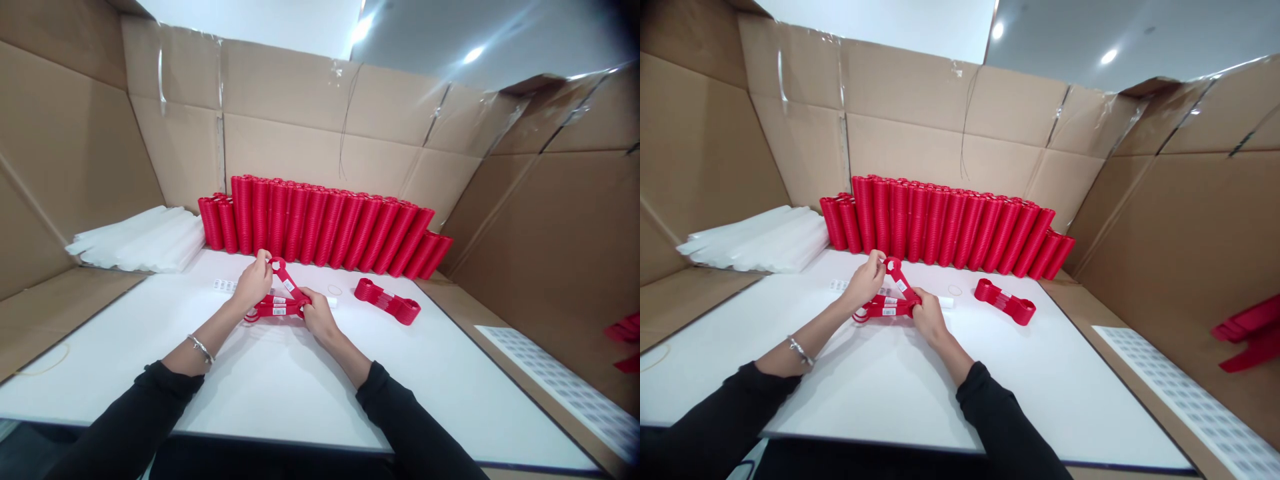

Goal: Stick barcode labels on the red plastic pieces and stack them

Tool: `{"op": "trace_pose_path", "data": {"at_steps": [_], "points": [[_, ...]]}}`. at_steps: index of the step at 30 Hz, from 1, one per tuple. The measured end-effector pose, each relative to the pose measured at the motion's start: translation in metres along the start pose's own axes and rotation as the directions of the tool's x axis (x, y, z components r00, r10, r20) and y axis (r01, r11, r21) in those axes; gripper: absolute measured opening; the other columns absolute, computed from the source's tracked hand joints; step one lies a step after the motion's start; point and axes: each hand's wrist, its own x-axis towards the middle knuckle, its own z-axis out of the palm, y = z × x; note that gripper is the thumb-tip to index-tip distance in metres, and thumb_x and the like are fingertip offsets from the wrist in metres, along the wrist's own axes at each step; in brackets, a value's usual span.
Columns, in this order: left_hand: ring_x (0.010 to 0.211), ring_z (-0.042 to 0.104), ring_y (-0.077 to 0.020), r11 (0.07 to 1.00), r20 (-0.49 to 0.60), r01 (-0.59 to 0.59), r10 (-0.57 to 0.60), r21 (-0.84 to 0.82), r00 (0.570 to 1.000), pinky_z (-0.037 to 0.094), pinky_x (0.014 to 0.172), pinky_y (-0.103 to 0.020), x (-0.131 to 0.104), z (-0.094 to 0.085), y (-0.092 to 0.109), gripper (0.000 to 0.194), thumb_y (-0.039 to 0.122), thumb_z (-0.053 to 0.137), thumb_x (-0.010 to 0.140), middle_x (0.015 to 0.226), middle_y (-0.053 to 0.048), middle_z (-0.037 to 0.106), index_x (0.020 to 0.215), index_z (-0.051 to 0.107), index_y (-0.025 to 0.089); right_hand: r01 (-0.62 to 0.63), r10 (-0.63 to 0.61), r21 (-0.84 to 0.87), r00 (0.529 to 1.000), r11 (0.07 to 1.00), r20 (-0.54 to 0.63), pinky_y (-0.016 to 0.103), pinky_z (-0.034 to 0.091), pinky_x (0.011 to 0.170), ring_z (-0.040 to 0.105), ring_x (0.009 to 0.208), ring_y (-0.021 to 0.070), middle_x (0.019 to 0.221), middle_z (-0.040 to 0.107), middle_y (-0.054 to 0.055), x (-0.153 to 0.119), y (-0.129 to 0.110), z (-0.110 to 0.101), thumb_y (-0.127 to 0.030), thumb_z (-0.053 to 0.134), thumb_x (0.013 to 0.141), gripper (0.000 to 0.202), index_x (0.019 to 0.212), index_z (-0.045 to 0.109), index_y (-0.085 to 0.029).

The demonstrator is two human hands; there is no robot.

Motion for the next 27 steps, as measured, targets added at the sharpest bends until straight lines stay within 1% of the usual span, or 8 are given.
{"op": "trace_pose_path", "data": {"at_steps": [4, 7, 10, 13, 18, 20, 23, 27], "points": [[0.078, 0.059, -0.0218, 0.999, 0.067, -0.013, 0.01, 0.043, 0.998, 0.04, 0.066, -0.03, 0.002, -0.004, -0.006, 0.018, 0.019, 0.033, 0.081, 0.085, -0.005, 0.06, 0.098, 0.038, 0.022, -0.025, 0.025, 0.008, 1.0, 1.0, -0.01, 0.026, 0.042, 0.065, 0.056, 0.072, 0.0173, 0.079, 0.065, 0.002, 0.002, 0.003, 0.001, -0.01, 0.032, 0.055, 0.046, 0.087, 0.065, -0.014], [0.075, 0.059, -0.024, 0.991, 0.098, 0.003, -0.016, 0.135, 0.995, 0.04, 0.064, -0.031, 0.003, -0.006, -0.007, 0.019, 0.022, 0.03, 0.083, 0.08, -0.006, 0.061, 0.1, 0.039, 0.022, -0.046, 0.046, 0.007, 0.999, 0.999, -0.012, 0.026, 0.042, 0.064, 0.056, 0.07, 0.0172, 0.079, 0.065, 0.002, 0.003, 0.005, 0.001, -0.011, 0.032, 0.056, 0.045, 0.087, 0.065, -0.014], [0.072, 0.059, -0.0255, 0.979, 0.101, 0.016, -0.037, 0.206, 0.994, 0.039, 0.061, -0.031, 0.002, -0.007, -0.005, 0.022, 0.023, 0.029, 0.084, 0.074, -0.006, 0.06, 0.104, 0.038, 0.021, -0.039, 0.04, 0.004, 0.999, 0.999, -0.019, 0.027, 0.043, 0.067, 0.056, 0.072, 0.0174, 0.08, 0.066, 0.003, 0.003, 0.005, 0.001, -0.011, 0.033, 0.056, 0.046, 0.087, 0.065, -0.014], [0.071, 0.059, -0.0232, 0.985, 0.098, -0.008, -0.009, 0.174, 0.995, 0.039, 0.06, -0.03, 0.001, -0.007, -0.003, 0.025, 0.018, 0.029, 0.082, 0.077, -0.006, 0.06, 0.105, 0.037, 0.02, -0.04, 0.04, -0.001, 0.999, 0.999, -0.018, 0.027, 0.043, 0.07, 0.057, 0.074, 0.0178, 0.083, 0.066, 0.003, 0.003, 0.004, 0.001, -0.01, 0.032, 0.055, 0.047, 0.089, 0.065, -0.014], [0.077, 0.058, -0.021, 0.974, 0.078, -0.031, 0.014, 0.223, 0.997, 0.04, 0.065, -0.028, -0.001, -0.01, 0.0, 0.018, 0.016, 0.036, 0.076, 0.083, -0.006, 0.061, 0.09, 0.046, 0.019, -0.053, 0.053, -0.012, 0.998, 0.999, -0.016, 0.028, 0.044, 0.072, 0.057, 0.076, 0.018, 0.088, 0.067, 0.003, 0.005, 0.006, 0.002, -0.009, 0.033, 0.055, 0.049, 0.091, 0.065, -0.014], [0.075, 0.058, -0.021, 0.963, 0.114, -0.037, 0.006, 0.267, 0.993, 0.04, 0.066, -0.028, -0.002, -0.011, -0.001, 0.013, 0.023, 0.038, 0.079, 0.079, -0.006, 0.062, 0.08, 0.05, 0.019, -0.065, 0.065, -0.017, 0.998, 0.998, -0.018, 0.028, 0.044, 0.071, 0.057, 0.076, 0.0179, 0.088, 0.067, 0.004, 0.006, 0.008, 0.004, -0.009, 0.033, 0.055, 0.049, 0.092, 0.065, -0.013], [0.076, 0.059, -0.0224, 0.95, 0.185, -0.066, 0.009, 0.305, 0.983, 0.04, 0.066, -0.029, -0.002, -0.009, -0.006, 0.025, 0.033, 0.036, 0.084, 0.077, -0.008, 0.063, 0.075, 0.056, 0.019, -0.072, 0.071, -0.03, 0.997, 0.997, -0.016, 0.027, 0.043, 0.069, 0.056, 0.073, 0.0173, 0.087, 0.067, 0.004, 0.008, 0.01, 0.006, -0.009, 0.033, 0.056, 0.049, 0.092, 0.065, -0.013], [0.085, 0.059, -0.0235, 0.941, 0.284, -0.168, 0.082, 0.293, 0.955, 0.041, 0.071, -0.031, -0.002, -0.004, -0.013, 0.024, 0.022, 0.038, 0.082, 0.094, -0.009, 0.064, 0.083, 0.062, 0.02, -0.069, 0.068, -0.057, 0.997, 0.996, -0.021, 0.026, 0.042, 0.066, 0.055, 0.069, 0.0166, 0.078, 0.065, 0.003, 0.01, 0.012, 0.008, -0.008, 0.033, 0.056, 0.044, 0.085, 0.065, -0.013]]}}
